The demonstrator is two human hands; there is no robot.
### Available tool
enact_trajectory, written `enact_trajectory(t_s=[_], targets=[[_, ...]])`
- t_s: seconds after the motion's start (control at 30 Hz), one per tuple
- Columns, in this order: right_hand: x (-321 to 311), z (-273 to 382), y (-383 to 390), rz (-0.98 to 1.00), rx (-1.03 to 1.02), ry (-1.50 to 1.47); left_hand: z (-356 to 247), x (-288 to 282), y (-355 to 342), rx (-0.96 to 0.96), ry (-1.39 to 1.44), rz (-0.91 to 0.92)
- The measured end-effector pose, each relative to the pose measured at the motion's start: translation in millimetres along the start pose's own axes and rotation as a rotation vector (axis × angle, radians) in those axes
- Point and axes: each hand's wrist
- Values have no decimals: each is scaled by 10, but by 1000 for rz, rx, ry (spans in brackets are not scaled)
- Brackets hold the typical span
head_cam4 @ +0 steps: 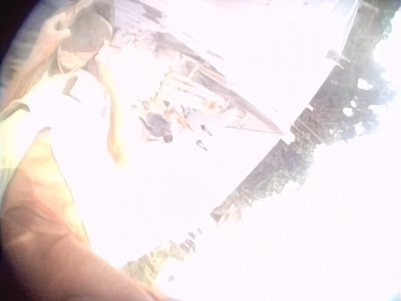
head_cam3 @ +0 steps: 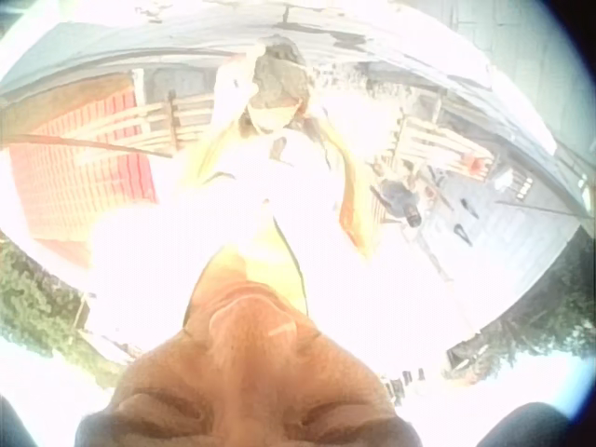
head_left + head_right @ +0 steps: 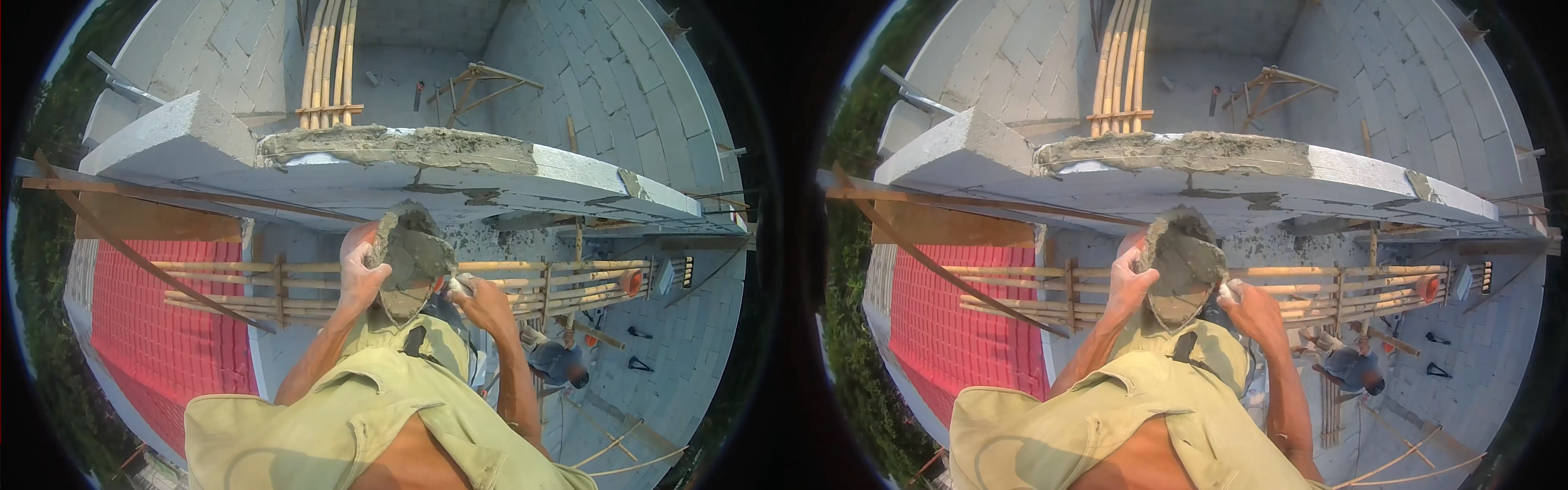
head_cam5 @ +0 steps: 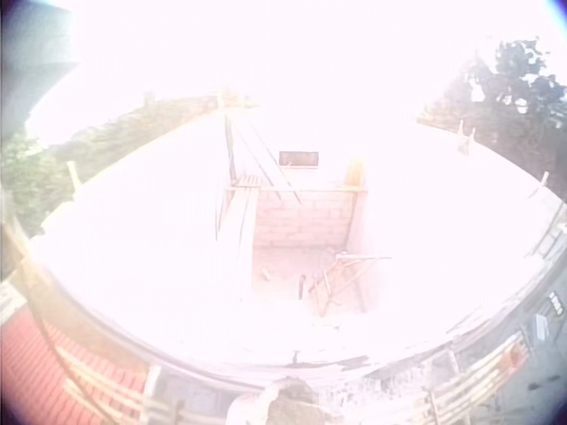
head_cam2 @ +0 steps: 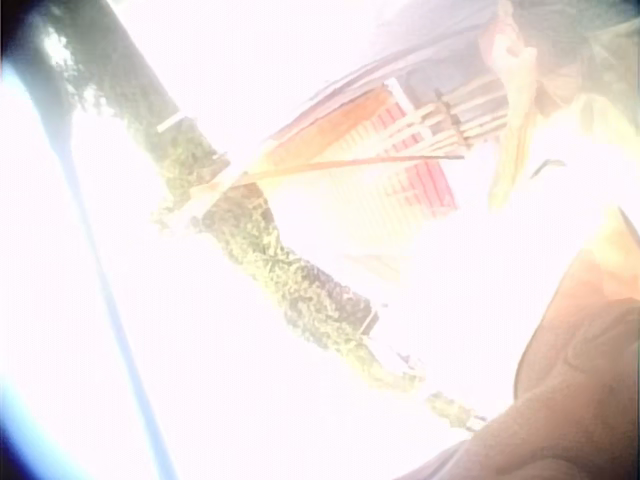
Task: The person applies mortar onto a wall using a trowel, positions concrete blocks onto the mortar by hand, and measures the wall with a tape measure.
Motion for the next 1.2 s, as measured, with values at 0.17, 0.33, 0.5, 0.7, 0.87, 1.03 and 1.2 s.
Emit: enact_trajectory(t_s=[0.17, 0.33, 0.5, 0.7, 0.87, 1.03, 1.2], targets=[[607, -286, -621, 166, -68, -130, 246, 126, -59, 276, -332, -26], [331, -312, -126, 388, 208, -814, 185, -112, 32, -9, 97, -59], [-130, 207, -46, 326, 21, -1001, 349, -120, -53, -103, 304, -135], [-550, 180, -259, -41, -134, -977, 354, -444, 162, -100, 286, -201], [-701, -279, -516, -945, -217, -34, 545, -698, 147, -75, 180, -214], [-233, -891, -1089, -1069, 0, 110, 755, -820, -31, -82, 173, -201], [433, -938, -928, -1040, -18, -14, 652, -840, 130, -89, 214, -260]])
Point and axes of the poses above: each hand's wrist, its own y-axis away from the middle knuckle, its own x-axis out of the palm, z = x × y, and after that the axes turned 1 degree about -x, right-handed
